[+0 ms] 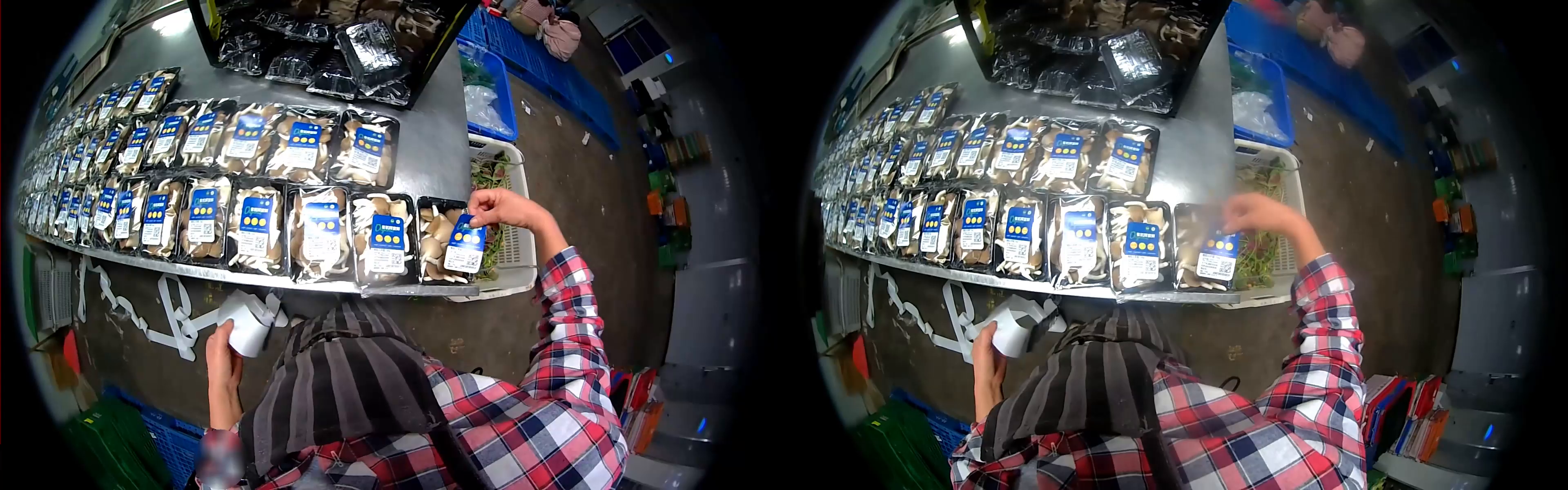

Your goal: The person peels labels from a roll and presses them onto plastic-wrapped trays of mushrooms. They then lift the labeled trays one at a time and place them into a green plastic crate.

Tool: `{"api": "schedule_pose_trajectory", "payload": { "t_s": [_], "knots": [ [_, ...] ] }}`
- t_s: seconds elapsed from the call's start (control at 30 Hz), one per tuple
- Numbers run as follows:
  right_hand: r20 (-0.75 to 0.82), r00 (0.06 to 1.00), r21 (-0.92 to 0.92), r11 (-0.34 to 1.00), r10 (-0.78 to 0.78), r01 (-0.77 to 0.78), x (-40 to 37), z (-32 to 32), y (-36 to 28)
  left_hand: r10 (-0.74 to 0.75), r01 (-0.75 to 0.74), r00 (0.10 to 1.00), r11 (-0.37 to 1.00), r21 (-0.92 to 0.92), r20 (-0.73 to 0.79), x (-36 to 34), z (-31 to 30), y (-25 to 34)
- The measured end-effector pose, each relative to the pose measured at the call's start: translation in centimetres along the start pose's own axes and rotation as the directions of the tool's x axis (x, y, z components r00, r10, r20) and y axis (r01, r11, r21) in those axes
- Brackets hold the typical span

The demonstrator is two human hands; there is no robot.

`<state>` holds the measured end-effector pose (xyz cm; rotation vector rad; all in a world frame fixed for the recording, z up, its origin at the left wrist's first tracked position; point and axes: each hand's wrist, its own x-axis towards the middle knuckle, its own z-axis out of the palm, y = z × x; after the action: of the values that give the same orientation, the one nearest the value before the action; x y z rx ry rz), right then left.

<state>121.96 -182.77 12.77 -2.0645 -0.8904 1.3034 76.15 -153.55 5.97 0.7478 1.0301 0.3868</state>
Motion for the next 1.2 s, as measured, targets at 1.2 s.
{"api": "schedule_pose_trajectory", "payload": {
  "t_s": [1.2],
  "knots": [
    [-0.601, 0.798, 0.766, 0.319, 0.046, 0.558, 12.1, 0.5, -2.6, -0.355, 0.305, 0.906, 0.925, 0.227, 0.231, -4.1, -2.1, -5.4]
  ]
}}
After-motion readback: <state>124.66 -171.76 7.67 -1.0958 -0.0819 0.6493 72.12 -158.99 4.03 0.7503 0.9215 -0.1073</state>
